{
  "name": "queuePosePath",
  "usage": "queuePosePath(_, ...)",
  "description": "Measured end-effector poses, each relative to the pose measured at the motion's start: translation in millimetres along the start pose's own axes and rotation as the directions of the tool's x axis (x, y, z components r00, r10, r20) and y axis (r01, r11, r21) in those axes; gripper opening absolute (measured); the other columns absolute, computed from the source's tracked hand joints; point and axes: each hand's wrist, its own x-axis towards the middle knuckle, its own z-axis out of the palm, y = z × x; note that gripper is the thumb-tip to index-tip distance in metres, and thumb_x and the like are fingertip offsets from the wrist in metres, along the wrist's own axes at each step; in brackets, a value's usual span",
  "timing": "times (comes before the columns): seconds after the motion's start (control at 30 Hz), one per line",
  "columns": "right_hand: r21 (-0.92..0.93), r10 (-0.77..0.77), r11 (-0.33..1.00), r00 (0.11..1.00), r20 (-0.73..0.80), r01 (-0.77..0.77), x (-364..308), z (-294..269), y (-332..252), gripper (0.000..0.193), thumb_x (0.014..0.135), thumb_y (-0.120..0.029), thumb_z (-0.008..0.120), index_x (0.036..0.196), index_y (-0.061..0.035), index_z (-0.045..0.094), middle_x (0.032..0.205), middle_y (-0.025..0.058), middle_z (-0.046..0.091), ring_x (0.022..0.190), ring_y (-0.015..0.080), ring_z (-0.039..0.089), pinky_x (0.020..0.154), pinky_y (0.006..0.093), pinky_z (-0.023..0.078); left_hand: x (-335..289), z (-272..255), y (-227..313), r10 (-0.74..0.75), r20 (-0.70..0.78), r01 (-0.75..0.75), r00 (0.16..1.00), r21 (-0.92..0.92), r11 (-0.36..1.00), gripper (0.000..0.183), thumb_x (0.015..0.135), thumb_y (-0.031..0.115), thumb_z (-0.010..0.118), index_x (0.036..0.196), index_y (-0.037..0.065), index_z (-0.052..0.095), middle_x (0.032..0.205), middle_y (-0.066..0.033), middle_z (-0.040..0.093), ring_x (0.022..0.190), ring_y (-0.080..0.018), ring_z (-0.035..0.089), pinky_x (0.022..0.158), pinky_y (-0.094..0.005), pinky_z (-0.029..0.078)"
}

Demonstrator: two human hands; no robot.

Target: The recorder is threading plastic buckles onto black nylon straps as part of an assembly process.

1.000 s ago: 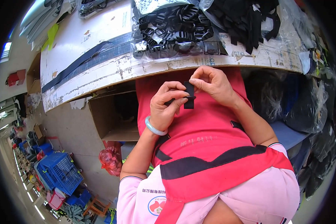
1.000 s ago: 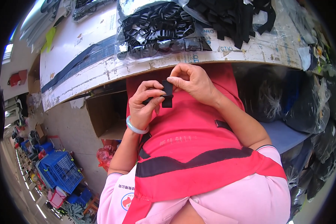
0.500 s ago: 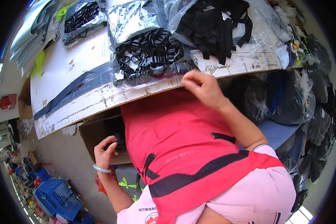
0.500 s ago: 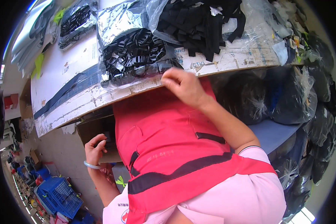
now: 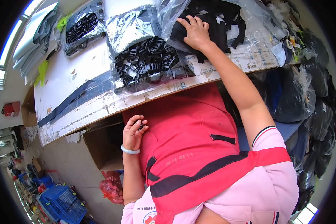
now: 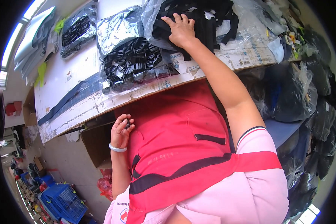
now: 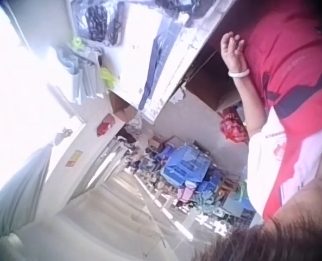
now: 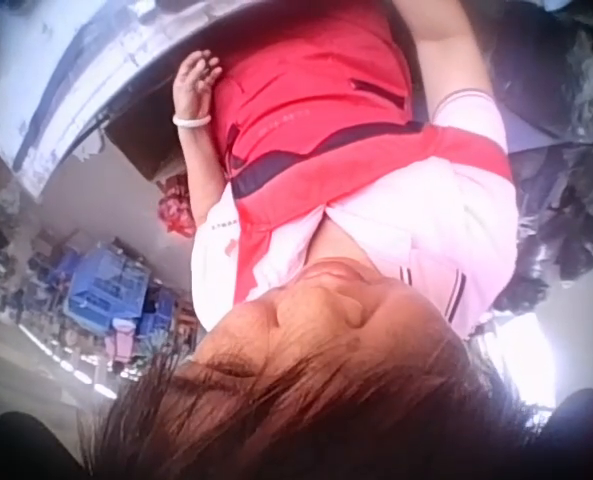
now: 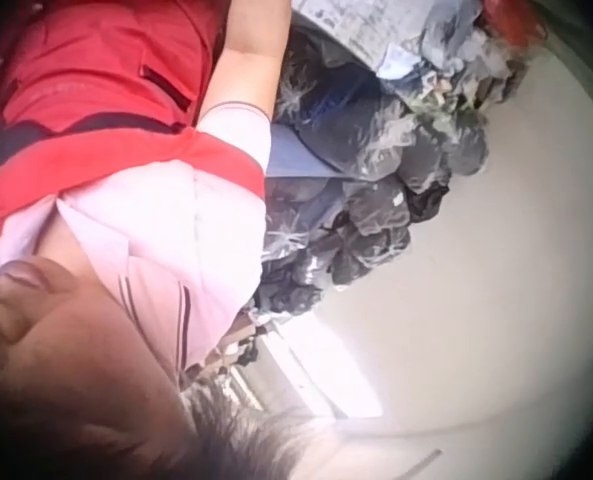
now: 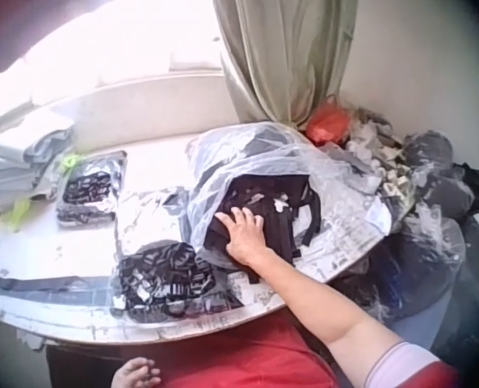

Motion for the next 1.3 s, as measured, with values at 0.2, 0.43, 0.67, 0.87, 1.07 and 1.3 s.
queuePosePath(0.2, 0.269, -0.020, 0.959, 0.965, -0.263, 0.093, -33, -3, 11, 0.050, 0.070, 0.007, 0.058, 0.112, -0.0187, 0.067, 0.113, -0.0014, 0.067, 0.105, 0.0272, 0.056, 0.094, 0.0426, 0.040, -9, -16, -8, 0.013, -0.036, -0.013, 0.999, 0.000, 1.000, 0.024, 0.092, 0.001, 0.059, 0.116, 0.003, 0.059, 0.113, -0.0105, 0.063, 0.097, -0.0215, 0.065, 0.082, -0.0342, 0.055)
queuePosePath(0.43, 0.372, -0.068, 0.914, 0.968, -0.243, 0.158, -95, -36, -3, 0.051, 0.068, 0.010, 0.057, 0.113, -0.0149, 0.063, 0.117, 0.0003, 0.064, 0.107, 0.0271, 0.054, 0.094, 0.0391, 0.042, -9, -7, -7, 0.038, -0.065, -0.036, 0.997, 0.032, 0.999, 0.037, 0.092, -0.005, 0.053, 0.129, -0.002, 0.049, 0.121, -0.0144, 0.058, 0.106, -0.0259, 0.064, 0.091, -0.0363, 0.055)
queuePosePath(0.67, 0.412, -0.133, 0.906, 0.990, 0.051, 0.101, -107, -91, 1, 0.067, 0.074, -0.007, 0.065, 0.137, -0.0190, 0.049, 0.143, 0.0062, 0.044, 0.132, 0.0281, 0.039, 0.111, 0.0409, 0.031, -1, 33, -7, -0.002, 0.045, -0.009, 0.999, 0.232, 0.973, 0.039, 0.097, -0.003, 0.047, 0.136, 0.000, 0.044, 0.114, -0.0195, 0.064, 0.097, -0.0278, 0.068, 0.077, -0.0350, 0.061)
queuePosePath(0.87, 0.382, 0.391, 0.867, 0.912, -0.125, -0.319, -139, -84, 88, 0.049, 0.082, -0.030, 0.074, 0.123, -0.0072, 0.060, 0.114, 0.0140, 0.062, 0.106, 0.0301, 0.058, 0.094, 0.0391, 0.046, -7, 20, -22, 0.005, 0.050, -0.016, 0.999, 0.218, 0.976, 0.026, 0.098, 0.002, 0.051, 0.124, 0.001, 0.047, 0.104, -0.0192, 0.066, 0.087, -0.0264, 0.070, 0.066, -0.0337, 0.062)
queuePosePath(1.07, 0.568, 0.453, 0.716, 0.889, 0.064, -0.406, -150, -51, 78, 0.051, 0.084, -0.027, 0.072, 0.124, 0.0026, 0.058, 0.114, 0.0195, 0.062, 0.097, 0.0300, 0.063, 0.087, 0.0356, 0.049, 4, 34, -20, -0.066, 0.021, 0.055, 0.998, 0.329, 0.943, 0.019, 0.098, 0.006, 0.054, 0.114, 0.000, 0.049, 0.096, -0.0184, 0.067, 0.078, -0.0259, 0.070, 0.058, -0.0325, 0.061)
queuePosePath(1.3, 0.796, 0.455, 0.532, 0.890, 0.019, -0.289, -127, -27, 3, 0.044, 0.090, -0.025, 0.068, 0.120, 0.0064, 0.060, 0.110, 0.0196, 0.063, 0.089, 0.0267, 0.064, 0.079, 0.0329, 0.051, 11, 58, -31, -0.057, 0.061, 0.032, 0.997, 0.348, 0.937, 0.018, 0.097, 0.008, 0.057, 0.110, -0.003, 0.053, 0.092, -0.0175, 0.068, 0.075, -0.0238, 0.070, 0.056, -0.0299, 0.059)
